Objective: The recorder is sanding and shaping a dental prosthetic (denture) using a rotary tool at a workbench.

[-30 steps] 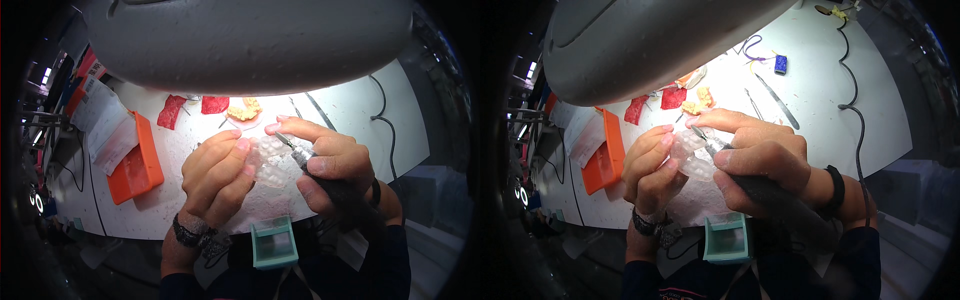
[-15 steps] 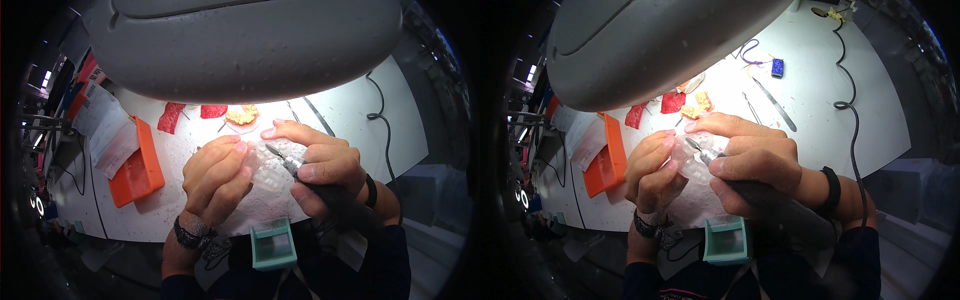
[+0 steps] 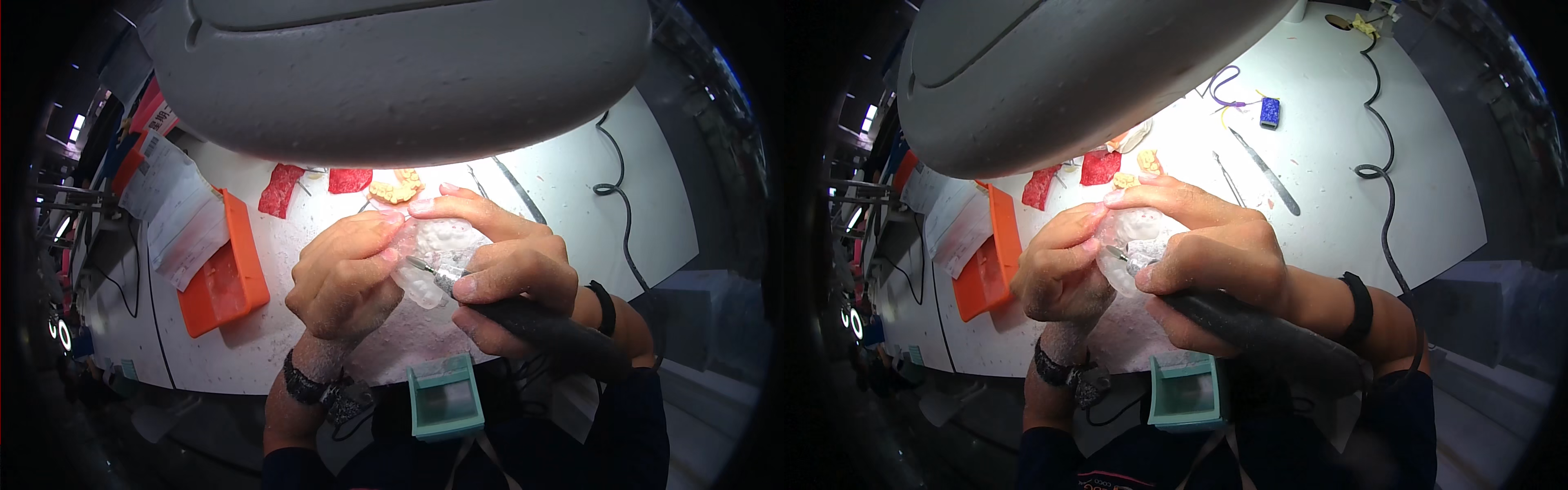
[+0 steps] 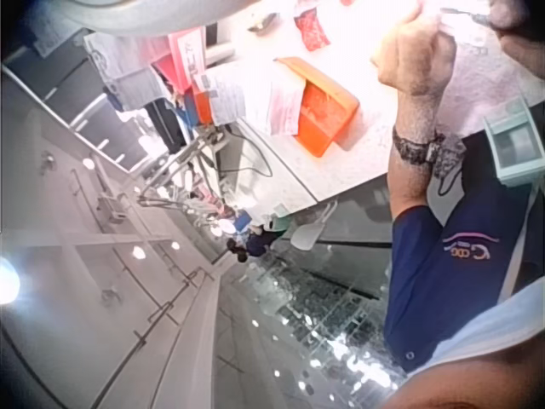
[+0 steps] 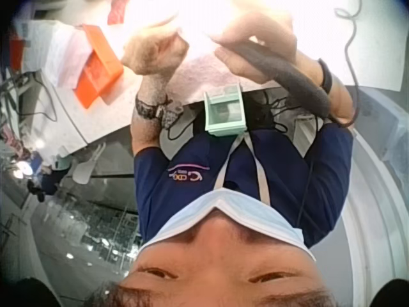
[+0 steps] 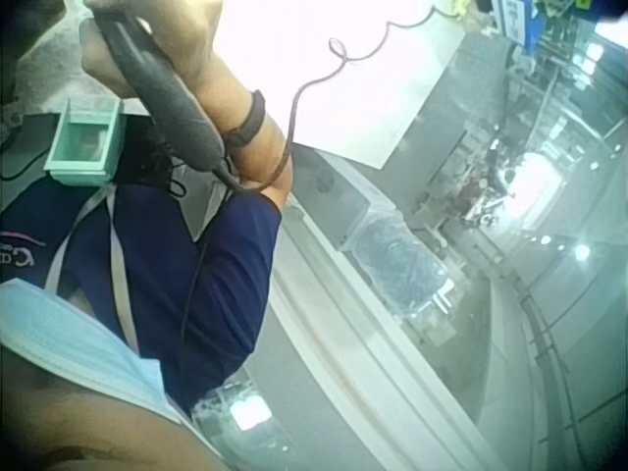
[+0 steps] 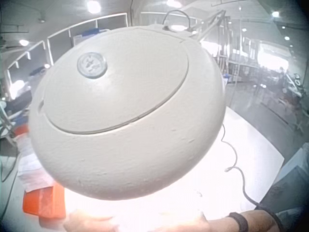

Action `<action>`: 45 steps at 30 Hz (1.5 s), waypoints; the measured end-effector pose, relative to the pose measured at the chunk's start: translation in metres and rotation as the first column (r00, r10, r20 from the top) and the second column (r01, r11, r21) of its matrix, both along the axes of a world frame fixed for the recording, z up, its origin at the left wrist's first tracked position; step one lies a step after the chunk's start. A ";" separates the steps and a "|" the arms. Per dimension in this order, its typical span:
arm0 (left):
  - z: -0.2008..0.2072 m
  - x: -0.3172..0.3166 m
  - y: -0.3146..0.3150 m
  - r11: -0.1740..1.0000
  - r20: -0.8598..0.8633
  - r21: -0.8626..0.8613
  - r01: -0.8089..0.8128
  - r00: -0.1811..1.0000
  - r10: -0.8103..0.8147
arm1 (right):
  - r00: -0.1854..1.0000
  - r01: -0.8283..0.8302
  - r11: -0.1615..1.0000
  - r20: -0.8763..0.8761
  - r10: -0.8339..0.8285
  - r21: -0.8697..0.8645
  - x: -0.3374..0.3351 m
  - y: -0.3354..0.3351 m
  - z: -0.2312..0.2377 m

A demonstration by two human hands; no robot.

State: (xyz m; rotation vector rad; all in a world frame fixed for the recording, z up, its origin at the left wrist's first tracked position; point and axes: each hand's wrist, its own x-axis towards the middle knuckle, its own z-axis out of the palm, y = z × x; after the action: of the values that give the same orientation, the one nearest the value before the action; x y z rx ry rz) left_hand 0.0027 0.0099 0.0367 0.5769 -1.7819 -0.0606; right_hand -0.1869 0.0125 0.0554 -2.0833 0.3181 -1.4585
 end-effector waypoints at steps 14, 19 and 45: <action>-0.001 0.003 0.003 1.000 0.024 0.023 0.005 1.000 -0.006 | 0.998 0.042 0.999 0.048 -0.041 -0.021 0.000 -0.001 -0.004; 0.003 0.004 0.006 0.999 0.086 -0.006 -0.039 0.995 0.039 | 0.994 0.005 1.000 0.107 -0.005 0.000 0.002 -0.003 -0.008; 0.007 0.003 0.006 0.984 0.190 -0.163 -0.065 0.977 0.096 | 0.998 0.043 0.998 0.051 -0.041 -0.042 0.003 0.005 -0.002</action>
State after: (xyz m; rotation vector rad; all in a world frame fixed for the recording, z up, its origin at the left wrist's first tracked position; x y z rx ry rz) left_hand 0.0056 0.0157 0.0439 0.5560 -1.9330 0.1972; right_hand -0.1838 0.0178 0.0537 -2.0819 0.3149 -1.5528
